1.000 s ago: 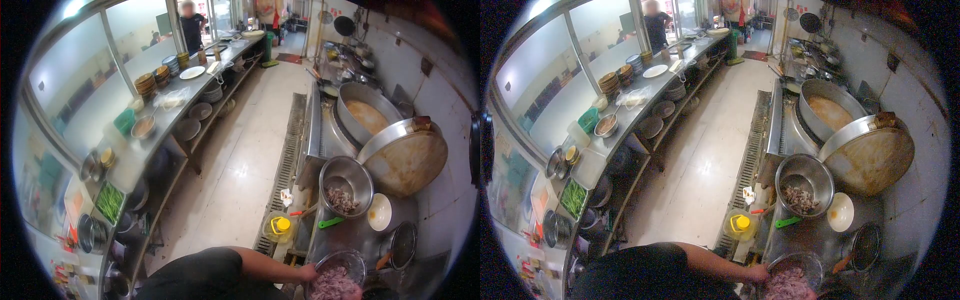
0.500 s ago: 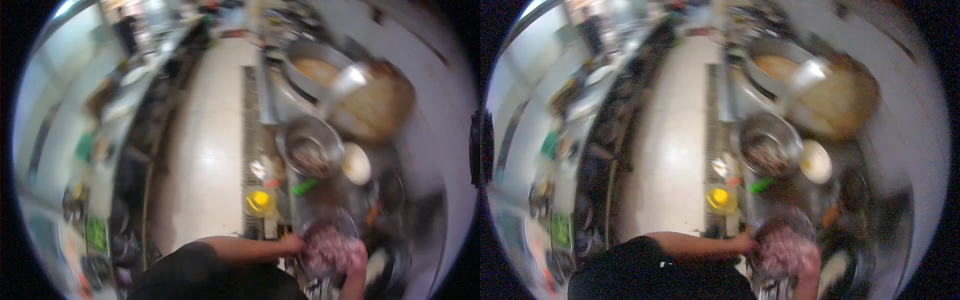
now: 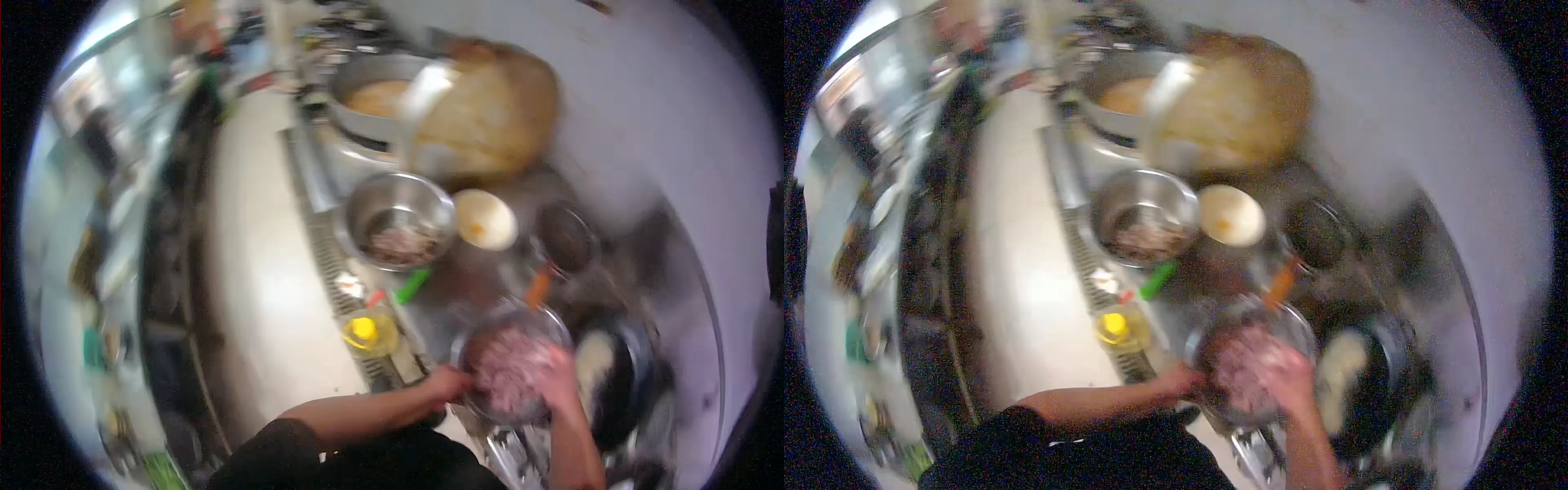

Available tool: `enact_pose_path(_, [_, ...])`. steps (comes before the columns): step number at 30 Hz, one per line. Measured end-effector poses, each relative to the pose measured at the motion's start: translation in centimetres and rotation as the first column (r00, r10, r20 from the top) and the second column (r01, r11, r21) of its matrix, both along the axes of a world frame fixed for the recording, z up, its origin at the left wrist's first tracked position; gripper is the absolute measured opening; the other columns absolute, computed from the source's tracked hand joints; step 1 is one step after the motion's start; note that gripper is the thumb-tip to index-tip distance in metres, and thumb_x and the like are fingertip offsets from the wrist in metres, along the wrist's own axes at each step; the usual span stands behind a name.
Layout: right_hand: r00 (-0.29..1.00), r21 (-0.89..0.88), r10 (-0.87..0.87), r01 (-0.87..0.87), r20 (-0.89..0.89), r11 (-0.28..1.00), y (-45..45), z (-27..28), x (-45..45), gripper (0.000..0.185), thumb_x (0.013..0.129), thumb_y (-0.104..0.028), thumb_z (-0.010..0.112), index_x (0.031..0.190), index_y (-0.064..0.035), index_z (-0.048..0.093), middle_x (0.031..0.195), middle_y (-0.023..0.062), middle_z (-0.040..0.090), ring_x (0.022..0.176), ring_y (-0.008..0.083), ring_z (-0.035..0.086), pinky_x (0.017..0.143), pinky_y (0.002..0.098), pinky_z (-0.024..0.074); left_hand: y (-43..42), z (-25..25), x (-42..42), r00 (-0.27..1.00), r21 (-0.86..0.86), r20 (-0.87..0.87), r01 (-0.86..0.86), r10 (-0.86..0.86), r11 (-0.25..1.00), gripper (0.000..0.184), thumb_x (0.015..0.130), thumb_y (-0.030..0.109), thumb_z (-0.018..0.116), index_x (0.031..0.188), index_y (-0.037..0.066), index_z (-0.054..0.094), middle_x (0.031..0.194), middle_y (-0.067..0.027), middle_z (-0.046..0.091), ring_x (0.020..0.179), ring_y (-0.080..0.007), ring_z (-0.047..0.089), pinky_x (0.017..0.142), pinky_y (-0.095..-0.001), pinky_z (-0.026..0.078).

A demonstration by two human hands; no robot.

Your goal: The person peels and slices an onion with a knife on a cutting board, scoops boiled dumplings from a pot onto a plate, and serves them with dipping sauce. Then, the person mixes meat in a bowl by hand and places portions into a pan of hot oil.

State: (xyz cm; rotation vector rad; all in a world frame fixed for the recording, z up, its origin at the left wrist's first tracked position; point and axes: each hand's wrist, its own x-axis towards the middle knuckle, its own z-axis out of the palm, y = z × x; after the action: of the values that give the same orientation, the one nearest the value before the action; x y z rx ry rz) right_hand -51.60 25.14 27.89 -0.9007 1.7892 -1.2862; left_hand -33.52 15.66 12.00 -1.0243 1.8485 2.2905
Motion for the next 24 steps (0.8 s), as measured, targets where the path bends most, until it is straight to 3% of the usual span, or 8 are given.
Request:
enact_pose_path(1, [0.987,-0.008,-0.047,0.049,0.151,0.999,0.0,0.9,1.0,0.031,0.078,0.001,0.063,0.109,0.0017,0.057,0.095,0.0080,0.065,0.083,0.0165,0.063,0.072,0.0297,0.0527,1.1,0.0,-0.6,0.974,0.283,-0.060,-0.192,0.217,0.940,0.018,0.072,0.016,0.070,0.076,-0.001,0.066,0.067,-0.0089,0.061,0.058,-0.0179,0.058,0.052,-0.0338,0.049])
enact_pose_path(3, [0.966,0.029,-0.101,0.097,0.239,0.995,0.1,1.4,2.0,0.030,0.077,0.001,0.060,0.107,-0.0006,0.058,0.091,0.0080,0.064,0.079,0.0163,0.063,0.070,0.0283,0.0530,1.0,3.2,-0.4,0.990,0.096,0.086,-0.122,0.114,0.988,0.024,0.070,0.022,0.072,0.068,-0.001,0.067,0.068,-0.0072,0.063,0.059,-0.0174,0.060,0.053,-0.0350,0.050])
enact_pose_path(4, [0.952,0.074,-0.101,0.083,0.288,0.994,3.4,-5.2,-3.0,0.031,0.079,0.000,0.059,0.110,-0.0020,0.057,0.097,0.0096,0.063,0.081,0.0196,0.063,0.070,0.0305,0.0531,1.9,-6.8,-2.5,0.998,-0.210,-0.050,-0.047,0.037,0.977,0.025,0.071,0.025,0.070,0.080,0.002,0.068,0.068,-0.0089,0.062,0.056,-0.0189,0.057,0.049,-0.0353,0.049])
enact_pose_path(5, [0.996,-0.081,0.013,-0.006,0.088,0.997,3.1,-4.8,-1.7,0.050,0.084,-0.012,0.059,0.127,0.0051,0.041,0.094,0.0108,0.061,0.072,0.0159,0.061,0.056,0.0260,0.0491,2.9,-4.1,-2.5,0.939,0.242,-0.021,-0.329,0.344,0.913,0.031,0.072,0.024,0.063,0.098,0.007,0.065,0.071,-0.0112,0.062,0.054,-0.0203,0.055,0.046,-0.0367,0.047])
enact_pose_path(7, [0.983,-0.201,0.096,-0.063,0.158,0.978,2.4,-3.9,0.3,0.048,0.085,-0.018,0.058,0.124,0.0051,0.044,0.103,0.0126,0.060,0.085,0.0197,0.060,0.069,0.0321,0.0508,3.7,-15.4,-4.7,0.890,-0.104,-0.324,-0.370,0.320,0.923,0.034,0.073,0.016,0.054,0.106,0.008,0.057,0.078,-0.0111,0.059,0.063,-0.0220,0.056,0.050,-0.0403,0.046])
enact_pose_path(9, [0.984,-0.105,0.084,-0.068,0.158,0.992,2.9,-3.7,-1.1,0.047,0.085,-0.018,0.058,0.124,0.0046,0.044,0.103,0.0130,0.060,0.086,0.0203,0.060,0.069,0.0325,0.0510,3.2,-4.5,-2.5,0.922,0.259,-0.116,-0.332,0.370,0.907,0.034,0.072,0.015,0.056,0.105,0.007,0.057,0.081,-0.0109,0.058,0.069,-0.0225,0.056,0.055,-0.0390,0.045])
enact_pose_path(14, [0.980,0.000,0.087,-0.089,0.179,0.996,1.9,-3.0,-1.0,0.045,0.086,-0.018,0.057,0.124,0.0033,0.045,0.105,0.0137,0.059,0.086,0.0219,0.061,0.069,0.0336,0.0513,2.3,0.6,0.3,0.941,0.134,0.011,-0.336,0.338,0.932,0.038,0.070,0.014,0.057,0.107,0.006,0.058,0.083,-0.0121,0.060,0.073,-0.0236,0.057,0.063,-0.0380,0.046])
enact_pose_path(24, [0.951,0.029,0.090,-0.103,0.297,0.994,1.5,-2.4,-1.9,0.042,0.088,-0.019,0.055,0.124,0.0007,0.046,0.107,0.0153,0.059,0.087,0.0250,0.061,0.069,0.0357,0.0521,3.0,-5.5,-3.2,0.857,0.241,-0.171,-0.443,0.487,0.864,0.039,0.072,0.012,0.052,0.111,0.012,0.060,0.081,-0.0076,0.060,0.074,-0.0198,0.056,0.060,-0.0362,0.045])
